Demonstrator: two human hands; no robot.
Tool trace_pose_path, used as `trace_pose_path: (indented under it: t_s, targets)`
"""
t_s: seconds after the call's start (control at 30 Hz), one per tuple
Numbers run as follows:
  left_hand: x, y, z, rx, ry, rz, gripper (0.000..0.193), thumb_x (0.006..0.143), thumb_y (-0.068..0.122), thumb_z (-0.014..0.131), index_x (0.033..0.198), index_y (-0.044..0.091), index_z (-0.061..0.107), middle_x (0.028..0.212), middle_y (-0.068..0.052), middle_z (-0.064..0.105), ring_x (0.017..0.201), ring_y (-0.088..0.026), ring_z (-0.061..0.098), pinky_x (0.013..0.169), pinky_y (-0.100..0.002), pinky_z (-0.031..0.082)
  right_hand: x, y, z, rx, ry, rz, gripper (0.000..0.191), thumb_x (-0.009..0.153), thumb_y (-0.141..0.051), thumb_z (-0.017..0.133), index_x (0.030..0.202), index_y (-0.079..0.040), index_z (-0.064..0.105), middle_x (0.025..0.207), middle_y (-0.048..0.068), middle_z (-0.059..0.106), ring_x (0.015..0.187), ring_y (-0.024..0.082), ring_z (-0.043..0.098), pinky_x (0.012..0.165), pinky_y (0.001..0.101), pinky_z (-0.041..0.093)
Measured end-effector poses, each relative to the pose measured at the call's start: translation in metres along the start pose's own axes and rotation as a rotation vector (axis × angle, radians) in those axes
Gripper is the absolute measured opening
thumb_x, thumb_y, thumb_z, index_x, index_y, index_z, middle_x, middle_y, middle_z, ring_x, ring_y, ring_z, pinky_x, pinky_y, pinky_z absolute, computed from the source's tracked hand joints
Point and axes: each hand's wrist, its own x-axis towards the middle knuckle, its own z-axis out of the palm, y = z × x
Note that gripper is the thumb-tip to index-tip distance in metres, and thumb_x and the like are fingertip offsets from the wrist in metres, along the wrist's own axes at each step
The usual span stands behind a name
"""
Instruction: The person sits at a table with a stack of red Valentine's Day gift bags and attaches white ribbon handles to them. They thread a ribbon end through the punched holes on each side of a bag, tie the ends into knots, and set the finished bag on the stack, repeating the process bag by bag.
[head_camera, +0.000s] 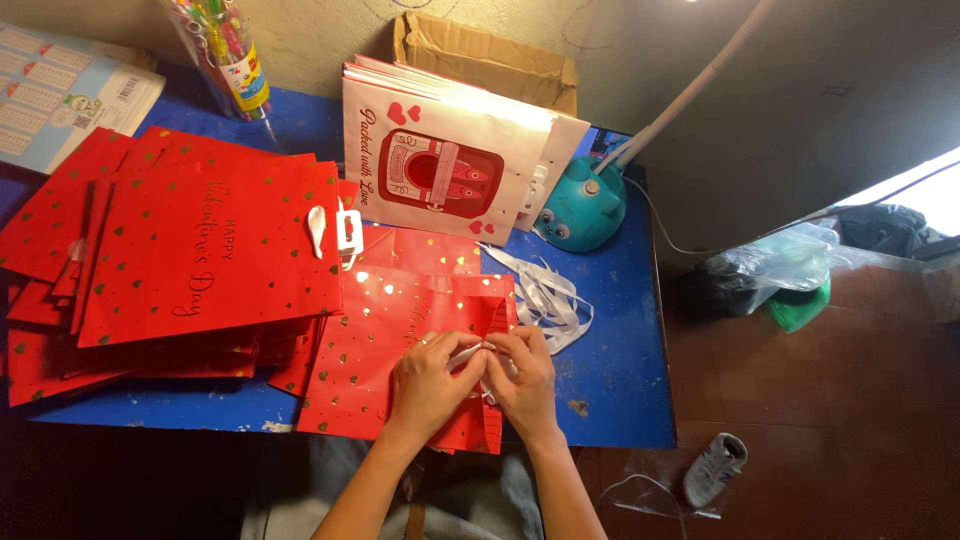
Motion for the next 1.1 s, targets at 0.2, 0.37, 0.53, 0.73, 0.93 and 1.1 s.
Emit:
trace_pose_path:
  t_s: [0.2,0.37,0.53,0.73,0.93,1.1]
  targets:
    - [0.003,0.000,-0.001,-0.033,0.049,0.019,0.019,0.082,0.025,0.077,0.094,0.010,0.074,0.086,-0.008,0.073,0.082,-0.027,0.072,0.069,-0.040,0.055,-0.001,0.013,-0.001,0.094,0.141,0.005,0.007,0.092,0.000,0.070,0.098,-0.002,0.070,0.096,0.008,0.065,0.087,0.018,0.064,0.078,0.0285,0.052]
    - [0.009,-0.006,-0.008,-0.047,0.144,0.093,0.019,0.080,0.022,0.076,0.088,0.007,0.068,0.084,-0.009,0.069,0.080,-0.030,0.069,0.070,-0.042,0.054,0.004,0.003,-0.001,0.119,0.360,0.026,0.002,0.099,-0.001,0.064,0.099,0.000,0.065,0.105,0.009,0.065,0.092,0.016,0.061,0.081,0.0279,0.051]
    - [0.008,-0.008,-0.020,0.005,0.109,0.146,0.023,0.084,0.019,0.073,0.072,0.007,0.058,0.074,-0.010,0.063,0.074,-0.033,0.064,0.068,-0.045,0.051,-0.005,-0.037,0.008,0.678,0.264,0.247,0.008,0.096,-0.002,0.056,0.103,-0.003,0.061,0.114,0.013,0.071,0.094,0.020,0.069,0.085,0.0308,0.056]
    - [-0.006,0.020,-0.045,-0.047,0.094,0.119,0.021,0.092,0.016,0.066,0.077,0.005,0.056,0.075,-0.013,0.061,0.073,-0.034,0.063,0.063,-0.046,0.050,0.006,-0.059,-0.018,0.134,-0.324,0.009,0.023,0.092,-0.006,0.047,0.098,0.003,0.068,0.102,0.019,0.073,0.091,0.022,0.068,0.083,0.0351,0.053]
    - [-0.015,0.065,-0.091,-0.097,0.159,0.180,0.024,0.088,0.012,0.070,0.074,0.004,0.052,0.070,-0.013,0.057,0.066,-0.033,0.063,0.059,-0.042,0.050,-0.007,-0.080,-0.013,0.127,-0.614,0.123,0.022,0.090,-0.006,0.053,0.101,0.006,0.069,0.096,0.022,0.075,0.091,0.023,0.072,0.084,0.0384,0.054]
    - [-0.012,0.073,-0.120,-0.213,0.216,0.110,0.023,0.088,0.005,0.069,0.074,0.003,0.051,0.070,-0.010,0.056,0.058,-0.027,0.065,0.052,-0.038,0.050,-0.019,-0.090,-0.024,0.185,-0.050,-0.070,0.041,0.094,-0.003,0.056,0.135,-0.001,0.059,0.140,0.020,0.060,0.131,0.029,0.059,0.111,0.0403,0.046]
